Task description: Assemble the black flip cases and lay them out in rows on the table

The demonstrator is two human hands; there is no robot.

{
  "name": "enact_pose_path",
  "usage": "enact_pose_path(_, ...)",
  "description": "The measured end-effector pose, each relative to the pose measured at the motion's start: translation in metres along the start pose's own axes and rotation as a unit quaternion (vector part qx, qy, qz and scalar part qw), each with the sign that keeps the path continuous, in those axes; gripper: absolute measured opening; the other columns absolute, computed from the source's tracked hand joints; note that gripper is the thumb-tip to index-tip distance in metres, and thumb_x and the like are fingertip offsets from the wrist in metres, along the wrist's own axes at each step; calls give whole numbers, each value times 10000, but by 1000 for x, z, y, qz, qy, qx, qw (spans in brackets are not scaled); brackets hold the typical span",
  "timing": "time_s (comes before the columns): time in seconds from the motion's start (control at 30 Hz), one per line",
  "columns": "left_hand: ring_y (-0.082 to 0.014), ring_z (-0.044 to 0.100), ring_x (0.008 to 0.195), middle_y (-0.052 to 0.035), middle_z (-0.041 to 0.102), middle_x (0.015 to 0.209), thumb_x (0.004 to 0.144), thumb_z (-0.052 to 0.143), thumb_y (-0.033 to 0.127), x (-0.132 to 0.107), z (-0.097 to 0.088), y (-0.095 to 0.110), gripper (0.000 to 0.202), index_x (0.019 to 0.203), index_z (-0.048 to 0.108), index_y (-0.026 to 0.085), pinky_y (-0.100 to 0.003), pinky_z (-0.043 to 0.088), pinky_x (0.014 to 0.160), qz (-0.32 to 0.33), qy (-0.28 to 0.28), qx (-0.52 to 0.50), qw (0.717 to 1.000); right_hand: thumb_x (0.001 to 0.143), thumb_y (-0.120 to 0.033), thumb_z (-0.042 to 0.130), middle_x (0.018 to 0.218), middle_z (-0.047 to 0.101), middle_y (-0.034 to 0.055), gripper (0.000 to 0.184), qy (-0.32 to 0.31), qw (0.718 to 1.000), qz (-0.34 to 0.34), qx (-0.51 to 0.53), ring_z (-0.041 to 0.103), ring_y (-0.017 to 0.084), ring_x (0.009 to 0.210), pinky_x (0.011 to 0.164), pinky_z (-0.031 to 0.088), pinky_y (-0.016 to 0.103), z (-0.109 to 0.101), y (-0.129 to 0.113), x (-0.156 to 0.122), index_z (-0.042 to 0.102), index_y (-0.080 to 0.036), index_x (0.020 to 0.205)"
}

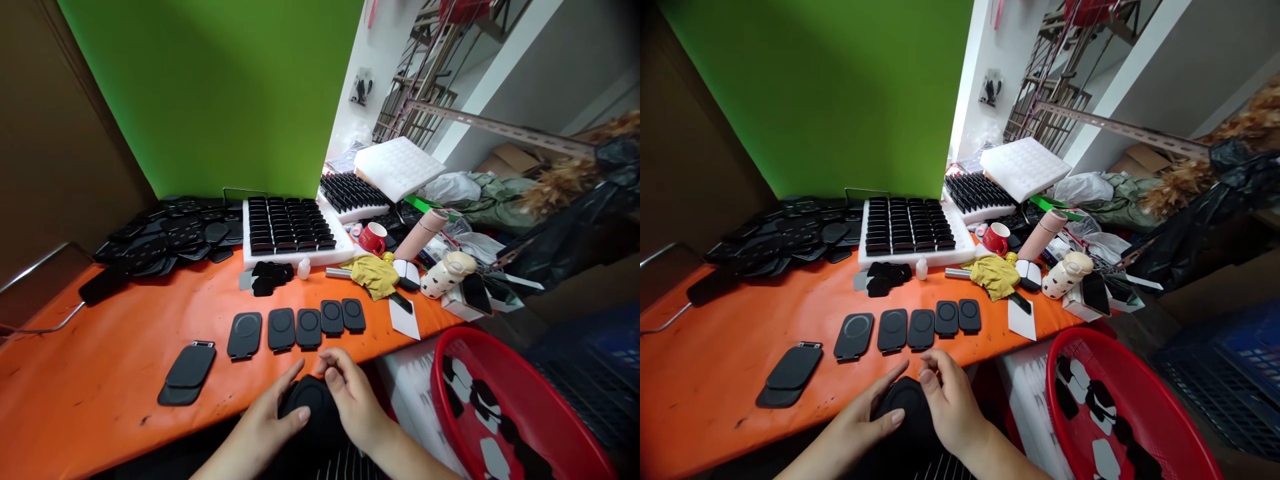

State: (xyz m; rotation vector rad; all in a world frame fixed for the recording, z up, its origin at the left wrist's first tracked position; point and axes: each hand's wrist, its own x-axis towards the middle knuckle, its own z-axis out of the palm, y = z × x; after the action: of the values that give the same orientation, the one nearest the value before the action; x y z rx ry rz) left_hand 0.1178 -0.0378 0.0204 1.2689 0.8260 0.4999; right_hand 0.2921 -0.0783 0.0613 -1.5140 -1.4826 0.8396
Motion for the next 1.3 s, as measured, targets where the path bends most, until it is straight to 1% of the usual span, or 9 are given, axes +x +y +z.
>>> enact_pose_path(0.17,-245,357,1260,-70,407,1373,744,626,367,-5,-7,3,636,1305,378,201,-389,322,1034,-2,46,-105,993,898,-360,415,1004,621,52,249,-75,997,17,7,575,182,941,838,456,314,-3,-10,4,566,-222,1040)
enact_pose_path(0.3,-279,458,1180,-74,503,1295,767,593,362,-12,-4,15,544,1263,417,226,-424,403,959,-40,44,-252,966,838,-385,526,1212,531,90,444,-136,988,-13,71,507,215,1092,936,404,367,3,-13,2,447,-229,1246)
enact_pose_path(0.43,-262,472,1169,-54,546,1250,843,472,378,-16,5,20,387,1198,510,227,-437,359,993,-87,53,-329,939,741,-385,649,1098,570,78,530,-80,992,5,102,577,185,885,794,485,326,21,-10,2,442,-226,1203)
enact_pose_path(0.53,-251,397,1232,-64,536,1260,816,509,421,-16,10,14,417,1164,550,195,-421,286,1046,-62,118,-289,948,747,-313,647,977,598,51,352,-33,998,6,46,569,178,839,762,479,313,36,-10,3,512,-219,1058)
enact_pose_path(0.63,-287,406,1221,-104,539,1251,776,499,542,-18,14,16,555,1185,531,168,-444,349,998,-92,138,-344,924,747,-258,637,982,591,54,255,-27,998,-50,-38,541,204,912,801,448,334,44,-14,2,545,-214,981)
enact_pose_path(0.87,-278,487,1147,-72,506,1289,789,543,454,-25,13,44,509,1238,464,229,-385,465,868,-193,248,-412,855,765,-290,614,1008,564,48,286,-123,979,-58,-153,510,215,934,849,407,361,43,-36,12,535,-213,1029)
enact_pose_path(1.07,-311,634,886,-124,660,1036,754,566,492,-26,10,42,535,1180,531,170,-419,521,690,-210,202,-403,868,704,-370,680,949,570,26,308,-189,970,0,-150,525,200,908,807,429,314,36,-40,20,555,-214,938)
enact_pose_path(1.2,-265,602,981,-117,664,1031,779,570,411,-26,7,39,444,1129,574,138,-370,475,838,-192,225,-384,874,734,-400,654,993,573,18,270,-236,965,-22,-110,526,171,932,833,418,273,31,-40,20,584,-225,927)
enact_pose_path(1.3,-227,558,1055,-93,647,1077,801,541,421,-25,1,40,403,1094,603,152,-322,408,934,-163,229,-342,897,757,-385,639,1008,573,14,224,-224,966,-73,-106,507,157,957,863,398,262,28,-43,18,597,-221,903)
